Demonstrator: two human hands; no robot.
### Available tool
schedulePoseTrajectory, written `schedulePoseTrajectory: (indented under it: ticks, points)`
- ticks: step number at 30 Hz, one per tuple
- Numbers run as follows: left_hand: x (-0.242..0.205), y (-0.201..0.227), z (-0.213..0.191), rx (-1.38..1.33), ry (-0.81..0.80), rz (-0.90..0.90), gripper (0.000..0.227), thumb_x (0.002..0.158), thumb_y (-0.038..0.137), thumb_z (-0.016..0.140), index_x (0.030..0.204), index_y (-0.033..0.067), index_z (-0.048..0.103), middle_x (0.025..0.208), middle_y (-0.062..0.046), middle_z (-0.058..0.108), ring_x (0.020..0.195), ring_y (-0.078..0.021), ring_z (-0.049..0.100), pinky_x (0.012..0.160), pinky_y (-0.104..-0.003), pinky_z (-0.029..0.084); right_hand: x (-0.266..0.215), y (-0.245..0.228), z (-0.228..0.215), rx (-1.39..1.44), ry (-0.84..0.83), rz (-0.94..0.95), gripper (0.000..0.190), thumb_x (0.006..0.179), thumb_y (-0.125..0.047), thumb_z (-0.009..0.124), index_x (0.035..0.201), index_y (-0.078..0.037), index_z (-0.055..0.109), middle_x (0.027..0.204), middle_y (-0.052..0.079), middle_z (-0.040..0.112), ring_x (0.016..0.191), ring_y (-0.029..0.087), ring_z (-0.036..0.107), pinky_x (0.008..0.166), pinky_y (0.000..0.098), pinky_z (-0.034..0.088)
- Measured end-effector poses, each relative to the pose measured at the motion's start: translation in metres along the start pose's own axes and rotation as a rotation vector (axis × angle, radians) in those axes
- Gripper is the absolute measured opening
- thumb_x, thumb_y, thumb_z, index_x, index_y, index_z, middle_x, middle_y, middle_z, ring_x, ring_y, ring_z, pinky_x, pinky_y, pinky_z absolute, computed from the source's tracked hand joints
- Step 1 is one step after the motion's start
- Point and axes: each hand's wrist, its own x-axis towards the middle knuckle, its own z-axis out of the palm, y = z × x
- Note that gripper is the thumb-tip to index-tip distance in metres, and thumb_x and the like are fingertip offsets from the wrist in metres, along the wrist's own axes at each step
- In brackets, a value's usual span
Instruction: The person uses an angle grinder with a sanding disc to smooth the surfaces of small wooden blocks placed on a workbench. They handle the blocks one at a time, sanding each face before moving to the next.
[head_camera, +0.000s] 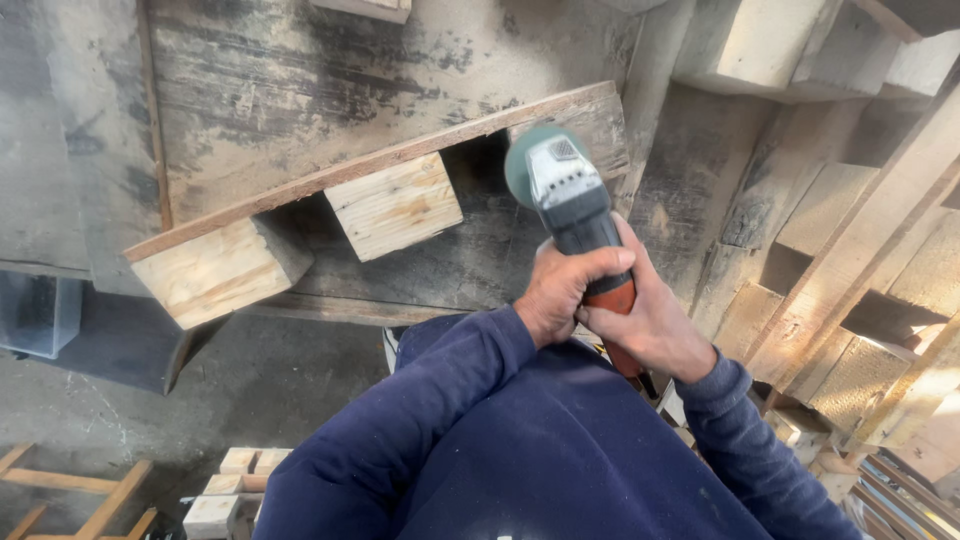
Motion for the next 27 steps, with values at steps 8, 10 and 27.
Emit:
schedulePoseTrajectory:
  ticks: [8, 10, 27]
  points:
    - [-0.019, -0.008, 0.016, -0.032, 0.008, -0.055, 0.05, 0.078, 0.017, 0.081, 0.12, 0.0021, 0.059, 0.107, -0.012, 0.067, 0.1, -0.022, 0.069, 0.093, -0.04, 0.06, -0.014, -0.008, 0.0, -0.036, -0.024, -0.037, 0.111, 0.074, -0.01, 0.074, 0.165, -0.008, 0.01, 0.15, 0.02, 0.044, 0.139, 0.033, 0.047, 0.111, 0.0464, 0.044]
    - [-0.013, -0.008, 0.016, -0.03, -0.001, -0.046, 0.05, 0.078, 0.017, 0.081, 0.12, 0.0017, 0.059, 0.107, -0.012, 0.067, 0.1, -0.022, 0.07, 0.093, -0.04, 0.061, -0.011, -0.008, -0.003, -0.01, -0.023, -0.056, 0.109, 0.076, -0.01, 0.074, 0.165, -0.008, 0.011, 0.148, 0.02, 0.046, 0.137, 0.033, 0.049, 0.111, 0.0467, 0.045]
    - [0.01, -0.009, 0.015, 0.002, 0.019, 0.052, 0.051, 0.077, 0.015, 0.081, 0.12, -0.0033, 0.061, 0.107, -0.016, 0.067, 0.098, -0.0292, 0.068, 0.091, -0.045, 0.059, -0.006, 0.005, -0.016, 0.024, 0.012, 0.06, 0.113, 0.077, -0.016, 0.074, 0.165, -0.013, 0.003, 0.147, 0.021, 0.047, 0.128, 0.033, 0.057, 0.101, 0.0452, 0.054]
